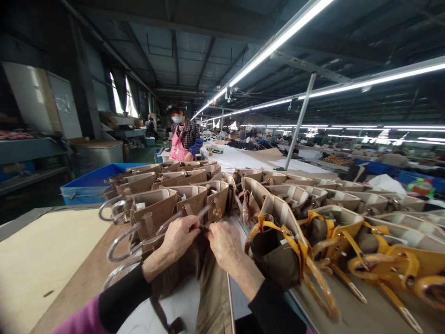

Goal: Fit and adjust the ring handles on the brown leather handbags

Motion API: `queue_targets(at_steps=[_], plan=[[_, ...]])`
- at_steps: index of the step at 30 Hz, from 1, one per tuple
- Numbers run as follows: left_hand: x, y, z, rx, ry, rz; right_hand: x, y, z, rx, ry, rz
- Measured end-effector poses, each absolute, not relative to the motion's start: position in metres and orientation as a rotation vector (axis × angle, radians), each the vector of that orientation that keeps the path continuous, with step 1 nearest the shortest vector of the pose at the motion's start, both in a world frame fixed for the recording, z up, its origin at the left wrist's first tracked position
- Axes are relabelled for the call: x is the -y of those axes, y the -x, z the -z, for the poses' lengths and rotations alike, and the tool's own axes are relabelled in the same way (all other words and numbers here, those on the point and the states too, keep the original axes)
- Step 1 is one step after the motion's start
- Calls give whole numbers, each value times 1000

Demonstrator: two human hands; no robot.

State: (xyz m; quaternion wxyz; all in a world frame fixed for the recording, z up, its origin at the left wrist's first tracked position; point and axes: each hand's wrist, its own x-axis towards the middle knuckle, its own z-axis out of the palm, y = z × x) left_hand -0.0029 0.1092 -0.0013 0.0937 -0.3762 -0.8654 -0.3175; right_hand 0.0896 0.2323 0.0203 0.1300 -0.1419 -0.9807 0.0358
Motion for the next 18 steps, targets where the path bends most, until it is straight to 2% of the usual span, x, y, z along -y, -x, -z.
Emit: queue_targets(at_steps=[10,18], plan=[[-112,3,-1,2618,1054,933,-230,-87,-19,2866,444,-116],[-113,3,-3,2626,1111,971,-225,-79,-33,2908,296,-316]])
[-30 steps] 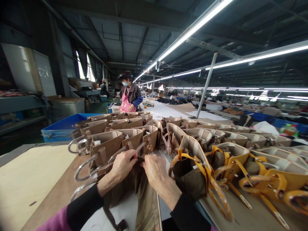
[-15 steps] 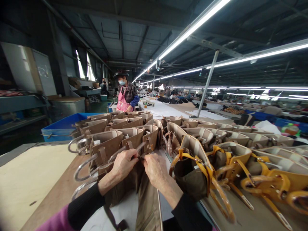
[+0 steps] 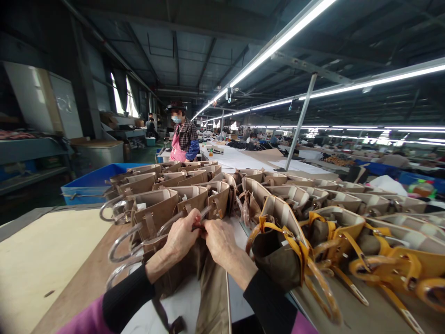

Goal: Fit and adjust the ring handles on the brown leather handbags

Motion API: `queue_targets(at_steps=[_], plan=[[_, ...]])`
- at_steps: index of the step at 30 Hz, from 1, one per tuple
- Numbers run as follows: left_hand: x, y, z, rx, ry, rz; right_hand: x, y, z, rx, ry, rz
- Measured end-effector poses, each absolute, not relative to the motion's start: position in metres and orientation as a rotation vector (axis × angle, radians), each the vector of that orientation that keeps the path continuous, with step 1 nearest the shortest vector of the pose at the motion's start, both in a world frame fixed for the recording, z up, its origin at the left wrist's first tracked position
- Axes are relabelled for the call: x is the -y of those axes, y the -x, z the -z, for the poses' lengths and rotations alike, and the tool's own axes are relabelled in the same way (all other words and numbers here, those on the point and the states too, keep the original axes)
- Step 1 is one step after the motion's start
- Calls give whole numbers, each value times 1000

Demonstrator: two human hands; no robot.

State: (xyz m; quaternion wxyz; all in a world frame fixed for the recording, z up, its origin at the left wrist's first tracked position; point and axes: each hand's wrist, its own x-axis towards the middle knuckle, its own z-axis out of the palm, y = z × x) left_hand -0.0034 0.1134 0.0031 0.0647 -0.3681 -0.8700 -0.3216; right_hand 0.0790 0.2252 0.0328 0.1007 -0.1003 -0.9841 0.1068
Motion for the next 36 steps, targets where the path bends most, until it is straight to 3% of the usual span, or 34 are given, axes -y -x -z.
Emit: queue_targets(at_steps=[4,8,15,21,25,31,36], plan=[[-83,3,-11,2596,1306,834,-229,-77,-34,2900,215,-452],[-41,-2,-11,2777,1103,692,-230,-77,-33,2878,163,-598],[-19,16,-5,2906,1210,1494,-236,-75,-31,2878,75,-794],[-20,31,2,2873,1308,1688,-252,-78,-24,2919,34,-901],[-17,27,6,2826,1329,1508,-247,-81,-21,2917,72,-948],[-23,-11,8,2406,1149,747,-230,-84,-25,2853,247,-840],[-36,-27,27,2263,1059,727,-226,-83,-22,2823,321,-746]])
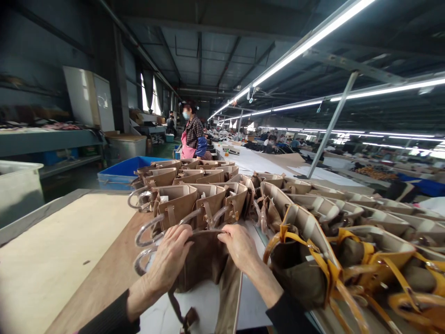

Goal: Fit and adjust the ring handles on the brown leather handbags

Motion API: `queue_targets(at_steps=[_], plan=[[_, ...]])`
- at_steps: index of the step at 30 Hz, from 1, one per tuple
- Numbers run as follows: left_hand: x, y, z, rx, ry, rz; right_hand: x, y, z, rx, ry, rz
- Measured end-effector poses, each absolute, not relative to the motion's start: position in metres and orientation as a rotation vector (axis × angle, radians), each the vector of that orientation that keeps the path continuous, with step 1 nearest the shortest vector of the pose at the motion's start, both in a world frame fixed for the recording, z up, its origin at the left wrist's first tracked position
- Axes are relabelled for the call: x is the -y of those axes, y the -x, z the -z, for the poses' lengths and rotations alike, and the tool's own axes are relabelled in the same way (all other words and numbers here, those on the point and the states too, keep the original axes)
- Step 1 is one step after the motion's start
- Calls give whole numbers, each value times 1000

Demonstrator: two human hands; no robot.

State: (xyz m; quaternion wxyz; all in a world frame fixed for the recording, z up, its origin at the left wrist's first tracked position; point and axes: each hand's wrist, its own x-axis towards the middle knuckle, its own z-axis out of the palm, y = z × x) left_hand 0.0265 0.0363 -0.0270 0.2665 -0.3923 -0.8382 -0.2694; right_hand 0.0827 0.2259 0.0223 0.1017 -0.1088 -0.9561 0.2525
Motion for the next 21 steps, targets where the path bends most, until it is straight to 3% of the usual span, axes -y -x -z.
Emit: queue_targets(at_steps=[8,16,21], plan=[[-39,-22,34,2164,1032,735,-227,-80,-17,2800,317,-722],[-40,-35,36,2083,1029,971,-228,-80,-16,2780,305,-726],[-34,-32,26,2239,1091,1019,-225,-78,-16,2788,320,-708]])
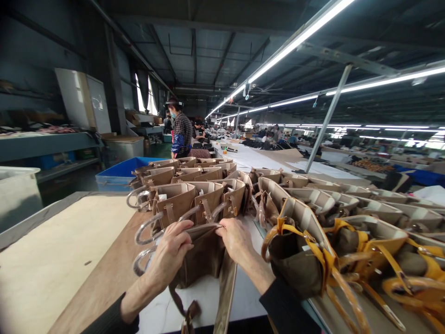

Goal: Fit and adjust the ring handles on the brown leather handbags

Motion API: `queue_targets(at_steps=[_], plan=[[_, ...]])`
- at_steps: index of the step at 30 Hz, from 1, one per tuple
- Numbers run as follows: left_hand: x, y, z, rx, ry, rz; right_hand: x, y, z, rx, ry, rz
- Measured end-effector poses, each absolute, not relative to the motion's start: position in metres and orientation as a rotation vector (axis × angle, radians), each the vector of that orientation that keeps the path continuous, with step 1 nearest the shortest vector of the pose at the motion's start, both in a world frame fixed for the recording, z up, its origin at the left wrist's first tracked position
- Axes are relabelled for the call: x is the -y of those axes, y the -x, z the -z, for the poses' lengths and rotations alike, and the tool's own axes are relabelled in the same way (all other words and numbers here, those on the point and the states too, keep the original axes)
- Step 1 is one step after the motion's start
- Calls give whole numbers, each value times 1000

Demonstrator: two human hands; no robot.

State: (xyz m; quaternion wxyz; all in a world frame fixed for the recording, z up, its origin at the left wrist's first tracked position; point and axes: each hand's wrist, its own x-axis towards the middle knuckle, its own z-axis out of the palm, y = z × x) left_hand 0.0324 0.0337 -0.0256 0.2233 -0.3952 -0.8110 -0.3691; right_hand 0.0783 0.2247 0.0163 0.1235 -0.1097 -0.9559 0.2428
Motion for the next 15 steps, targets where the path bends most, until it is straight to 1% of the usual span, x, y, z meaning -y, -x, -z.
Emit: queue_targets(at_steps=[4,6,10,15], plan=[[-34,-27,15,2358,1109,1063,-224,-79,-18,2788,318,-699],[-38,-28,11,2388,1065,1002,-224,-79,-18,2787,309,-696],[-52,-34,7,2456,1082,769,-226,-77,-17,2788,280,-697],[-67,-32,3,2507,1061,767,-230,-78,-16,2812,238,-713]])
